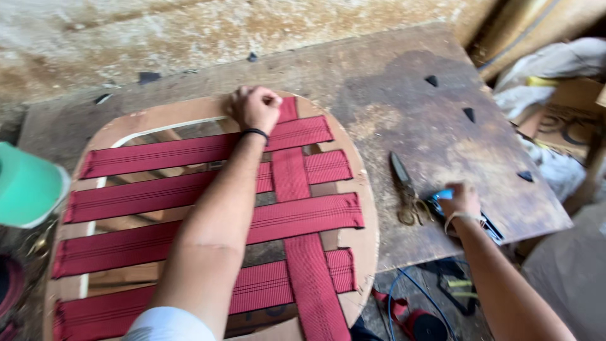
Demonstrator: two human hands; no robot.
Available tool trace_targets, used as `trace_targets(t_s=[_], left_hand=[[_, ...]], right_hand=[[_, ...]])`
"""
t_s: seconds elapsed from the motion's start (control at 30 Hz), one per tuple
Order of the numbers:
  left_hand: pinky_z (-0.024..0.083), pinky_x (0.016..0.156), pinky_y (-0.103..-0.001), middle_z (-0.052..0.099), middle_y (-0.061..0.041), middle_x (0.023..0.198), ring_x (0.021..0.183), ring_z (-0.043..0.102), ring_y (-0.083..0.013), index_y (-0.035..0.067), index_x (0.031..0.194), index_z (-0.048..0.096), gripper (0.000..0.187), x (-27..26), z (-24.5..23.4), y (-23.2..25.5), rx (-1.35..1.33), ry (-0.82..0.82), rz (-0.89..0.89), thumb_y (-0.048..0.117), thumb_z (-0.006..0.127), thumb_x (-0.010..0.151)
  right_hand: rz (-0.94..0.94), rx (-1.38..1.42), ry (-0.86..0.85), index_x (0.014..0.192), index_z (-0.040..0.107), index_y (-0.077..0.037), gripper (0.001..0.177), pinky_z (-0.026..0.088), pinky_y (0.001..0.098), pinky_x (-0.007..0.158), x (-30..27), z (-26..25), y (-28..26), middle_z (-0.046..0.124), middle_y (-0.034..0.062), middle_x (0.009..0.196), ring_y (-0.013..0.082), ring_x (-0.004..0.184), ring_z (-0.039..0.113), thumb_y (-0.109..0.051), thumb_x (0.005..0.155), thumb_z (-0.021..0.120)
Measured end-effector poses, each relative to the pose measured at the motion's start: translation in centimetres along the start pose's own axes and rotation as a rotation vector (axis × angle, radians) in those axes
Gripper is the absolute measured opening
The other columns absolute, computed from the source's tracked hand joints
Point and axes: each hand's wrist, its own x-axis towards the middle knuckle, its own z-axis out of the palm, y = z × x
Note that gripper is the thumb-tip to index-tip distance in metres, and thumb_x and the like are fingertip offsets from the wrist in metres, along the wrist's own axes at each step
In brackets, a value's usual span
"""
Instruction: The person weaves red straps across a wooden chair frame, securing them with a pneumatic staple gun. They repeatedly position, staple, and trim the straps to form a woven seat surface.
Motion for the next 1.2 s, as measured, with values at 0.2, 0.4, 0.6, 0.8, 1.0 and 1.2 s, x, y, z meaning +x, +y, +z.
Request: trace_targets(t_s=[0.2,0.4,0.6,0.8,1.0,1.2], left_hand=[[0.034,0.108,-0.054,0.064,-0.003,0.108,0.119,0.051,-0.0300,0.024,0.074,0.074,0.019,0.2,-0.4,-0.9,0.012,-0.002,0.038,0.034,0.090,0.076],[0.041,0.105,-0.049,0.065,-0.005,0.106,0.113,0.059,-0.0319,0.023,0.081,0.074,0.015,-0.2,-0.2,-0.1,0.127,0.017,0.129,0.035,0.084,0.081],[0.040,0.111,-0.053,0.065,-0.010,0.122,0.121,0.059,-0.0321,0.024,0.110,0.075,0.017,-2.3,-1.1,0.2,0.168,-0.148,0.178,0.034,0.067,0.099],[0.017,0.122,-0.056,0.040,-0.017,0.157,0.144,0.035,-0.0373,0.034,0.130,0.068,0.037,-3.8,-2.7,0.9,0.166,-0.192,0.068,0.043,0.064,0.095],[0.018,0.124,-0.053,0.041,-0.014,0.157,0.147,0.036,-0.0339,0.032,0.134,0.065,0.042,-4.0,-3.9,1.8,0.129,-0.231,0.033,0.043,0.061,0.094],[0.021,0.123,-0.052,0.042,-0.017,0.156,0.145,0.036,-0.0380,0.029,0.135,0.066,0.041,-4.1,-4.0,1.9,0.133,-0.188,0.062,0.041,0.060,0.097]], right_hand=[[0.010,-0.476,-0.089,0.149,0.038,-0.007,0.103,0.050,0.0445,0.107,-1.1,5.6,11.8,0.057,0.0235,0.139,0.0397,0.130,0.058,-0.044,0.070,0.092],[0.113,-0.391,-0.228,0.152,0.022,0.003,0.114,0.052,0.0483,0.099,2.8,5.4,11.8,0.067,0.0296,0.123,0.0411,0.117,0.066,-0.028,0.068,0.093],[-0.083,-0.272,-0.151,0.138,0.043,-0.001,0.081,0.055,0.0490,0.089,1.7,-0.3,6.2,0.068,0.0298,0.114,0.0440,0.104,0.068,-0.032,0.079,0.090],[-0.198,0.415,-0.394,0.115,0.059,0.001,0.039,0.051,0.0397,0.052,-3.7,-10.9,-10.7,0.066,0.0137,0.071,0.0237,0.056,0.064,-0.010,0.083,0.078],[-0.212,0.567,-0.613,0.097,0.064,-0.003,0.022,0.054,0.0366,0.053,-8.7,-12.0,-31.6,0.062,0.0066,0.068,0.0202,0.055,0.061,-0.011,0.081,0.078],[-0.313,0.514,-0.602,0.083,0.067,0.005,0.016,0.054,0.0402,0.050,-8.0,-8.5,-39.2,0.065,0.0129,0.069,0.0252,0.054,0.064,-0.008,0.082,0.075]])
